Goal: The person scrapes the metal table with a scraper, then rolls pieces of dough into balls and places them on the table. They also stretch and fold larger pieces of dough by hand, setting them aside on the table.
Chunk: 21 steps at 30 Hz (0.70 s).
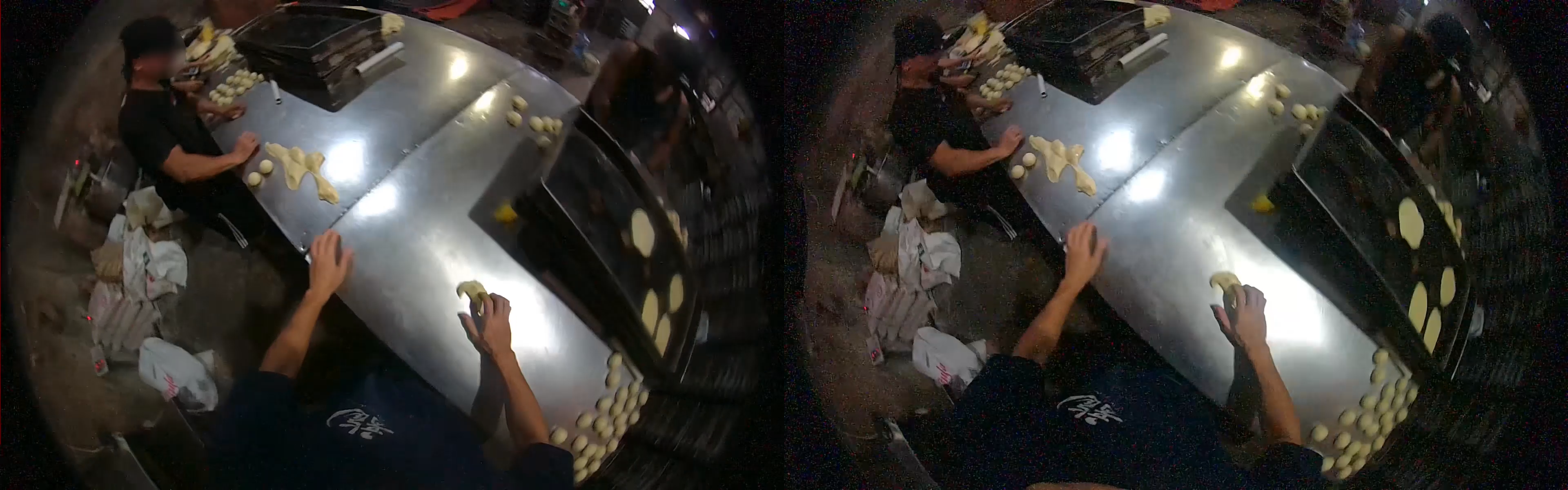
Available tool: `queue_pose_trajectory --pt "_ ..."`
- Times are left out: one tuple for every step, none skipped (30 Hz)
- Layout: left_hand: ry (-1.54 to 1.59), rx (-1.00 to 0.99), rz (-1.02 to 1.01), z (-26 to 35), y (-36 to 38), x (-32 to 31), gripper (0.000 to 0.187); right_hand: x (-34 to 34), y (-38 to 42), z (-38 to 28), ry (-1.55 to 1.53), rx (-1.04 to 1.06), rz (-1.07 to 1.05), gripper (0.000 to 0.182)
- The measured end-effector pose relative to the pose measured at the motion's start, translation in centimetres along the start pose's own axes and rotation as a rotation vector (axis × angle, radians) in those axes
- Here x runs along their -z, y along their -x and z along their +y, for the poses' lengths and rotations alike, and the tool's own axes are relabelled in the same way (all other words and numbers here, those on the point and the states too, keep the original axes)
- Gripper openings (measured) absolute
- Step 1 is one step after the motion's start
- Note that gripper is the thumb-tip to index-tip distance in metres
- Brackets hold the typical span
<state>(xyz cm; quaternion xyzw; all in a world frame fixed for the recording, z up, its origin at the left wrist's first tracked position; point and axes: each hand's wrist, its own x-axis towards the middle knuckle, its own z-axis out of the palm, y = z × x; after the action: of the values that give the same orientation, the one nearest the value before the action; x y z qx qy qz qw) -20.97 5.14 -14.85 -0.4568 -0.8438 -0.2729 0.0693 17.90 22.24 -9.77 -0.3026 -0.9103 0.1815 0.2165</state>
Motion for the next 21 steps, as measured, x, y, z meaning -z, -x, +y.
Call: queue_pose_trajectory --pt "-0.047 0.081 0.043 -1.8 -2.7 0.3 0.062 -2.1 -3.1 0.5 0.021 -0.027 0.002 0.047" --pt "-0.089 0.158 0.076 -3.2 -5.4 0.7 0.063 -3.6 -5.6 0.6 0.046 -0.064 0.003 0.043" --pt "-0.132 0.200 0.073 -4.3 -8.1 1.0 0.064 -4.1 -8.3 -0.3 0.063 -0.013 0.102 0.036" --pt "-0.176 0.237 0.064 -5.0 -10.7 1.1 0.064 -4.8 -10.2 -1.1 0.047 0.006 0.193 0.030" --pt "-0.165 0.243 0.046 -5.7 -13.0 0.6 0.064 -5.0 -11.6 -2.3 0.063 -0.049 0.219 0.027" --pt "-0.147 0.251 0.046 -6.1 -14.9 -0.2 0.061 -5.1 -12.0 -3.1 0.080 -0.106 0.245 0.025" --pt "-0.131 0.256 0.043 -6.5 -16.2 -1.1 0.059 -5.6 -11.9 -3.4 0.041 -0.147 0.217 0.023" --pt "-0.118 0.255 0.023 -7.4 -16.6 -2.1 0.059 -6.2 -11.4 -3.4 0.004 -0.189 0.192 0.021" --pt "-0.051 0.178 -0.008 -8.4 -16.9 -3.1 0.054 -6.8 -10.3 -3.7 -0.005 -0.208 0.193 0.019" --pt "0.014 0.099 -0.034 -9.4 -17.3 -4.2 0.050 -7.0 -8.6 -4.0 0.018 -0.185 0.206 0.019" --pt "0.180 0.153 0.058 -8.0 -16.3 -4.5 0.040 -7.2 -6.3 -4.0 0.071 -0.239 0.176 0.020" --pt "0.262 0.275 -0.095 -5.7 -15.3 -3.1 0.037 -7.0 -3.4 -4.3 0.126 -0.227 0.188 0.021" --pt "0.346 0.393 -0.242 -2.6 -14.5 -0.8 0.034 -6.8 -0.7 -4.5 0.184 -0.208 0.207 0.021" --pt "0.492 0.364 -0.211 1.1 -12.3 0.9 0.033 -5.5 2.3 -5.5 0.195 -0.273 0.215 0.019" --pt "0.709 0.378 -0.361 3.0 -9.5 0.7 0.035 -4.4 3.6 -6.1 0.209 -0.340 0.231 0.018" --pt "0.680 0.169 -0.475 5.4 -6.7 0.6 0.034 -4.1 3.1 -4.9 0.231 -0.345 0.242 0.018" --pt "0.644 -0.041 -0.599 7.4 -4.7 0.2 0.033 -3.8 4.0 -3.5 0.221 -0.285 0.240 0.017" --pt "0.657 -0.058 -0.644 8.6 -4.3 -1.6 0.033 -3.3 6.1 -3.6 0.204 -0.248 0.231 0.016" --pt "0.372 -0.412 -0.473 9.4 -3.7 -4.6 0.032 -2.4 3.6 -3.4 0.255 -0.260 0.142 0.014" --pt "0.101 -0.755 -0.268 10.9 -3.2 -6.6 0.032 -3.1 1.6 -2.3 0.342 -0.179 0.215 0.014" --pt "0.156 -0.672 -0.320 13.5 -5.1 -6.2 0.031 -3.9 -0.1 -1.8 0.360 -0.220 0.208 0.014"
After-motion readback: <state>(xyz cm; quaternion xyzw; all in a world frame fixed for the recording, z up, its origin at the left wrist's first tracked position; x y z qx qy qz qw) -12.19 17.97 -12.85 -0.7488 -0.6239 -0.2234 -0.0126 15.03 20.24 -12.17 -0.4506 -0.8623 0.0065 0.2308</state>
